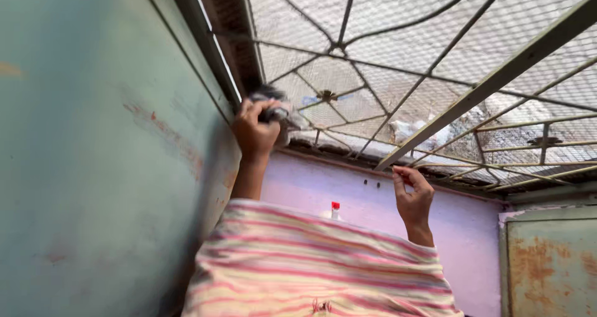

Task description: The person cleans a metal window frame and the surrounding wall area using a spray bottle and a cloth. They repeatedly spray the cleaning solution onto the cloth and wipe the surfaces, focusing on the frame and the wall above the window.

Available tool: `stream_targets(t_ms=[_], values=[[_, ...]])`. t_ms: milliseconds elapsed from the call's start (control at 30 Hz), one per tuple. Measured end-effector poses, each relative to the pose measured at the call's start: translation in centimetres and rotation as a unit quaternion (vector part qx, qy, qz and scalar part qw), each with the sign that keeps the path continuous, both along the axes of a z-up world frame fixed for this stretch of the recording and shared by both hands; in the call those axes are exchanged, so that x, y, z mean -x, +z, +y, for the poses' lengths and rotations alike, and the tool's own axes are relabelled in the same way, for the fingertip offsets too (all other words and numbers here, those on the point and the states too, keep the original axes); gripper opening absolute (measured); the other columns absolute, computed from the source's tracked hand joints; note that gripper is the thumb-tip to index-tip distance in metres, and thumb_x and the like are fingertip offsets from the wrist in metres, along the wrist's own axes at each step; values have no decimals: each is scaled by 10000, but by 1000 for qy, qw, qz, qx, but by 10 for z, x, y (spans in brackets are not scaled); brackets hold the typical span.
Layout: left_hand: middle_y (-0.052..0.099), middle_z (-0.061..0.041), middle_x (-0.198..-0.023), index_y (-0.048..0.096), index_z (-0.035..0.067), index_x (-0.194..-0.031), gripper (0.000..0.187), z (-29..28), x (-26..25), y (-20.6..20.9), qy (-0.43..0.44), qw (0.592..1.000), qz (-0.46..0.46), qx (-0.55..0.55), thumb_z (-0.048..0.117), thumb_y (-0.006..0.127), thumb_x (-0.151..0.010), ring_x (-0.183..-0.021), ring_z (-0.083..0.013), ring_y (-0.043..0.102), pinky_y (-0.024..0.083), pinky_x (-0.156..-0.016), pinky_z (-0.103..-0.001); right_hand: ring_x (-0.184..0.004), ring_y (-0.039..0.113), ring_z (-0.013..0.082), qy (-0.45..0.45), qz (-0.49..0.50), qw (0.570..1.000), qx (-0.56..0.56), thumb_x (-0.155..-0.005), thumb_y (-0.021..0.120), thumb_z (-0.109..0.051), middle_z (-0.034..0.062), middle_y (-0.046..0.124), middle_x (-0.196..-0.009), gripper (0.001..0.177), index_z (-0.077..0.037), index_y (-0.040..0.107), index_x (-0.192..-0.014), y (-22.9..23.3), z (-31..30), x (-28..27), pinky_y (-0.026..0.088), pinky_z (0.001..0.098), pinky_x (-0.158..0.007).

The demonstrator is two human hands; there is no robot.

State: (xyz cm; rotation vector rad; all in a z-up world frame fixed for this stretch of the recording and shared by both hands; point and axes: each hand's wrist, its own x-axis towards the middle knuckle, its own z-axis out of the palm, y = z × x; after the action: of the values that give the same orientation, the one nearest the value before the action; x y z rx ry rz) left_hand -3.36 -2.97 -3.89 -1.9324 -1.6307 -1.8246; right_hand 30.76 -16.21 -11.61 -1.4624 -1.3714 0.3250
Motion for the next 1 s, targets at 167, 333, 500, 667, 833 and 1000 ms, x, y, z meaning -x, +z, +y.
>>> stream_targets(t_ms=[167,333,500,667,833,1000], values=[[515,-61,-839,723,160,-1018,178,3,-12,57,9,986,24,-164,123,769,-851,-727,-239,565,478,-621,-397,-844,710,139,-3,-6,1000,8,-966,725,-72,90,755,-964,135,-25,759,-1087,-1,-1,-3,567,273,-774],[576,-105,-957,723,147,-1070,181,31,-5,82,13,983,21,-179,96,640,-917,-783,-273,591,496,-660,-414,-880,723,151,9,-22,1000,17,-964,725,-82,97,765,-995,154,-31,762,-1104,-8,-1,2,577,284,-789],[606,-119,-911,675,143,-946,107,45,-4,4,-1,992,5,-128,184,603,-879,-809,-336,623,518,-695,-461,-873,732,162,2,-25,999,34,-940,727,-90,103,770,-1001,159,-38,769,-1084,-12,-5,1,582,294,-757],[683,-153,-842,731,132,-880,162,40,4,-104,-12,997,-16,68,158,604,-783,-789,-380,664,534,-710,-470,-879,733,168,5,-21,999,34,-957,726,-97,106,767,-1002,170,-42,760,-1114,-18,-12,5,582,297,-772],[732,-188,-821,708,36,-898,199,9,-14,-148,-72,950,-105,285,117,630,-734,-748,-326,723,560,-668,-429,-875,739,184,54,-3,995,80,-944,725,-109,104,778,-1014,202,-51,761,-1135,-34,-18,5,590,308,-771],[781,-121,-918,720,14,-1014,290,-30,-61,-92,-243,901,-229,275,78,698,-733,-825,-187,759,627,-739,-327,-1065,689,252,205,35,969,136,-885,743,-110,155,657,-1273,574,-54,527,-1413,-29,-10,26,619,384,-838]])
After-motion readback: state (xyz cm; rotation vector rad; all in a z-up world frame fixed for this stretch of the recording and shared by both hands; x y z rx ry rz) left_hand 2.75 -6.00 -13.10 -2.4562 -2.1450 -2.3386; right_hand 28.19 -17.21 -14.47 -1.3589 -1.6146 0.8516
